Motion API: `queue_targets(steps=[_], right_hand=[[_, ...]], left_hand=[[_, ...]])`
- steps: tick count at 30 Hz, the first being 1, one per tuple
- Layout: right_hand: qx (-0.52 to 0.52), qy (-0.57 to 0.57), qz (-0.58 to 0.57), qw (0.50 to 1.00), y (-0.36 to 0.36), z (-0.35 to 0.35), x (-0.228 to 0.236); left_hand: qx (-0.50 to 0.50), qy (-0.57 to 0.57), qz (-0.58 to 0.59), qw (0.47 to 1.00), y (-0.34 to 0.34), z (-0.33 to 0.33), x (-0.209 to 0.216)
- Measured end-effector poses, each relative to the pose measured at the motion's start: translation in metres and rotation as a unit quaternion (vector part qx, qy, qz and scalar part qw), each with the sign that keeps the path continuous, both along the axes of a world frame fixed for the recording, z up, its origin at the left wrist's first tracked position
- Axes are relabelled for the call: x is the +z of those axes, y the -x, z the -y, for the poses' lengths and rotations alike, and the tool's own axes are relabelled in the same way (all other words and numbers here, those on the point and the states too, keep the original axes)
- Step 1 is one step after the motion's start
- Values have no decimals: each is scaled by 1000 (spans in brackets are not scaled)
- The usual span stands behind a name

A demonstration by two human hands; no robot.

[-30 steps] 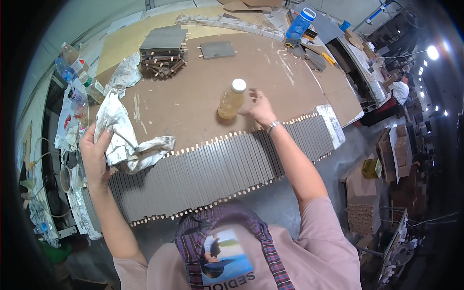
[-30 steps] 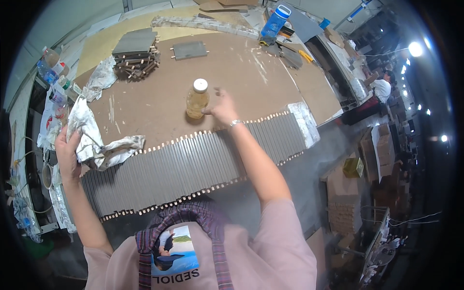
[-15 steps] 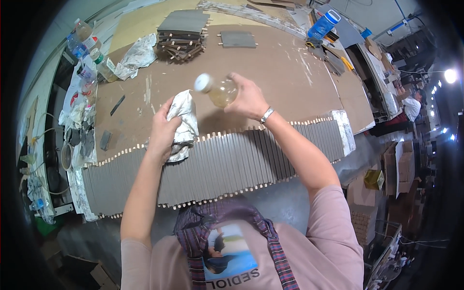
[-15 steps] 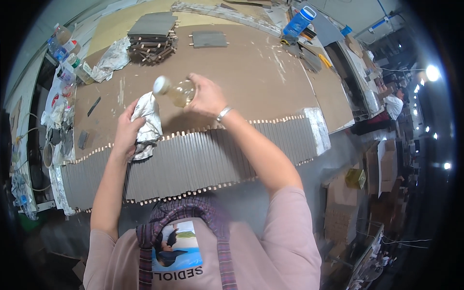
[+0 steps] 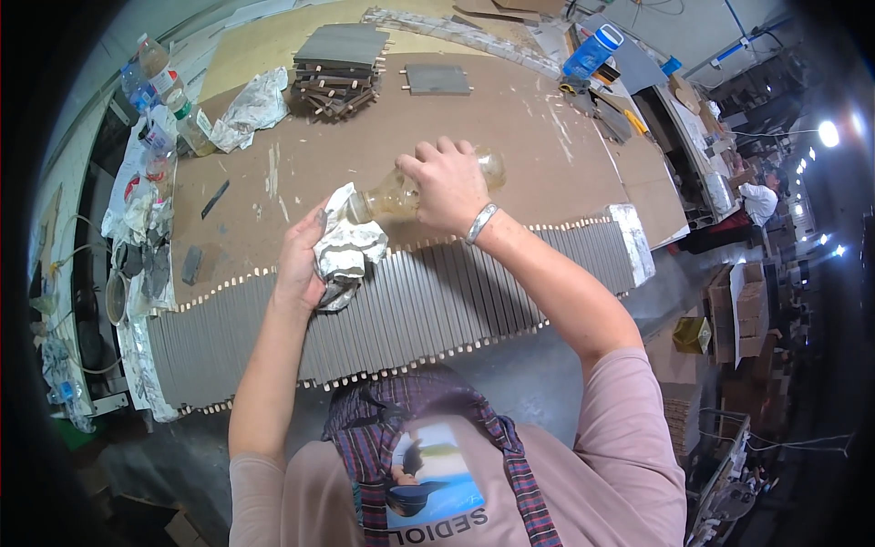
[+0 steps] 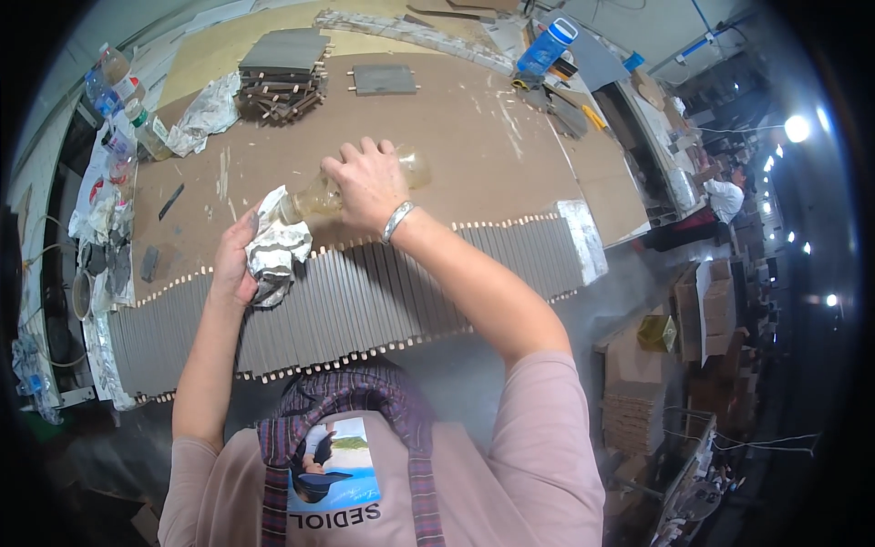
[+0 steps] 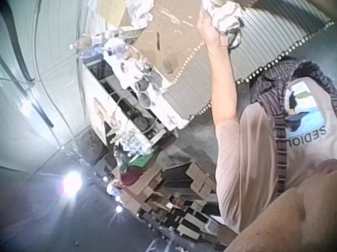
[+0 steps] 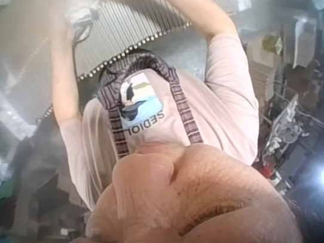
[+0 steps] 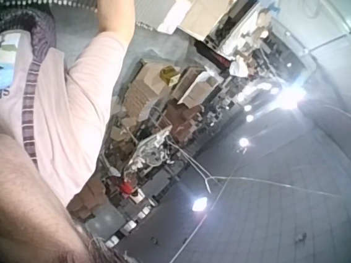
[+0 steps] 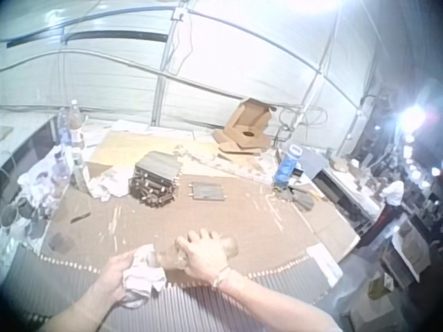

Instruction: The person wipes a row of long wood sticks arranged on a work surface with a cloth, frequently applying liquid from a bottle to the cloth.

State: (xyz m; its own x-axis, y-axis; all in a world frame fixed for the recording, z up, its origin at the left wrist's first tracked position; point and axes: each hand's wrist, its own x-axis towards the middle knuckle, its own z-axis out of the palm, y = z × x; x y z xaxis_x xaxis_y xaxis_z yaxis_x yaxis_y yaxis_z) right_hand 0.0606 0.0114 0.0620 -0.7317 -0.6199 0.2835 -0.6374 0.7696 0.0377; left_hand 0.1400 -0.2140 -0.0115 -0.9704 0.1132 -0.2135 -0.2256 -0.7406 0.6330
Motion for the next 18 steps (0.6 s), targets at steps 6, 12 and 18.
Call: queue_targets(steps=[6,12,18], right_hand=[[5,-4,-45,999,-4,-2,11],[10,-2,-62,998,-12,3,15],[-4,2,-77,997,-10,-4,8]], left_hand=[[0,24,-12,1000,-2,6,-7],[4,24,1,1000,-6,3,1],[-7,43,0,999,-9,3,4]])
